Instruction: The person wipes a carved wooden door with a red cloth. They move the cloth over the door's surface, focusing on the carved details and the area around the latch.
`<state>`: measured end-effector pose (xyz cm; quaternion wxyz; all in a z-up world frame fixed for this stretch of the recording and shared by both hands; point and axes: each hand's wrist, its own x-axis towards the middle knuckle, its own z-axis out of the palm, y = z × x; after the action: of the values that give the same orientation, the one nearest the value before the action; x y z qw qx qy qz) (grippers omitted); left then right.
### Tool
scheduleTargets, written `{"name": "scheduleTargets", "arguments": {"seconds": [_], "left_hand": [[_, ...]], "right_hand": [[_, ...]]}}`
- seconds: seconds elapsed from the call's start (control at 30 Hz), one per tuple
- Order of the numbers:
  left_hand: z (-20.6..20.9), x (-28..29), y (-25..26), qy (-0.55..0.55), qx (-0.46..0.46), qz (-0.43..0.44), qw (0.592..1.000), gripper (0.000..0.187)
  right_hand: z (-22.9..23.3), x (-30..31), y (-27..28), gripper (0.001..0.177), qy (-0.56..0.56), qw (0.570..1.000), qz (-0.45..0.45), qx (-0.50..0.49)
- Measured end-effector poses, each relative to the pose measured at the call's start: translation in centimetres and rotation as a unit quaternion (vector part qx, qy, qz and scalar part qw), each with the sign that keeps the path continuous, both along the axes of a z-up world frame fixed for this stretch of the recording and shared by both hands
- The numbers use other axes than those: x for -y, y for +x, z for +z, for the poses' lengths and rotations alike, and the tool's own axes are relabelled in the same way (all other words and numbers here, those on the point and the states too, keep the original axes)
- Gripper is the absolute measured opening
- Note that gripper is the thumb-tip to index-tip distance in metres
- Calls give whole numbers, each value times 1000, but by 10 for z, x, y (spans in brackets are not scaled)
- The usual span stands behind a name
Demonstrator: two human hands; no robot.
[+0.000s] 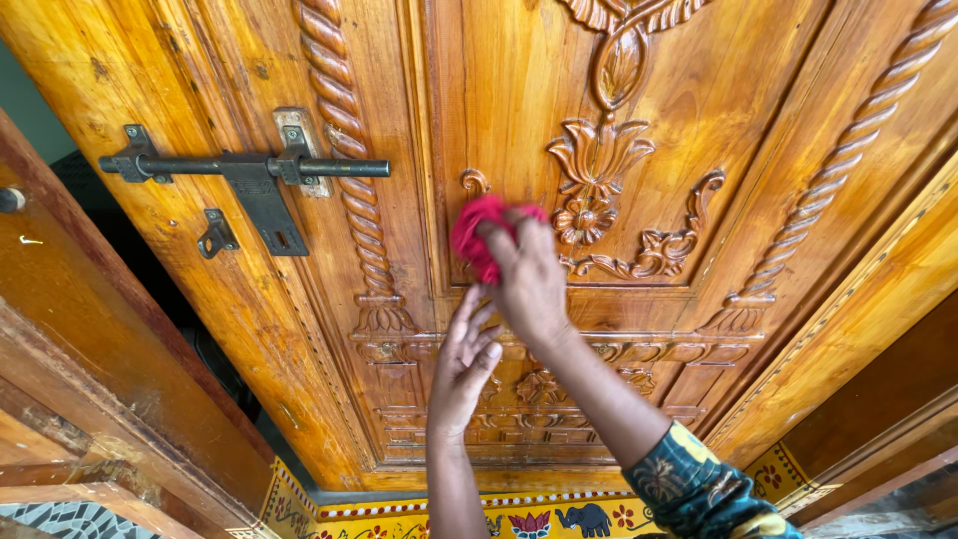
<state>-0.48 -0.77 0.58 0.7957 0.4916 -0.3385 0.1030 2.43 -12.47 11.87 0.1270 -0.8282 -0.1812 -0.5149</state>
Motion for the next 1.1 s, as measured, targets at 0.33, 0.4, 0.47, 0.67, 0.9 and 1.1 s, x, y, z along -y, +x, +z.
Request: {"name": "scheduleTargets", "arguments": {"seconds": [0.33,0.4,0.47,0.67,0.9,1.1], "left_hand": [[10,32,-5,-2,-12,-42,999,105],[9,36,-5,25,-37,-35,998,107],[9,38,-5,52,-47,-19,997,109],[0,64,-3,128,-1,35,991,116],[-5,93,-6,169,35,11,985,116],[8,112,-22,172,58,-31,983,118]], "right_hand": [[15,19,-8,47,-85,994,-60,14],[-5,23,-16,45,-51,998,-36,-1],[-15,29,-20,52,-51,997,-38,-33],[-17,53,-14,50,-27,999,-42,-20],[-29,81,-31,54,-30,994,-75,-73],[-15,113,-43,54,-31,989,-99,-100]]}}
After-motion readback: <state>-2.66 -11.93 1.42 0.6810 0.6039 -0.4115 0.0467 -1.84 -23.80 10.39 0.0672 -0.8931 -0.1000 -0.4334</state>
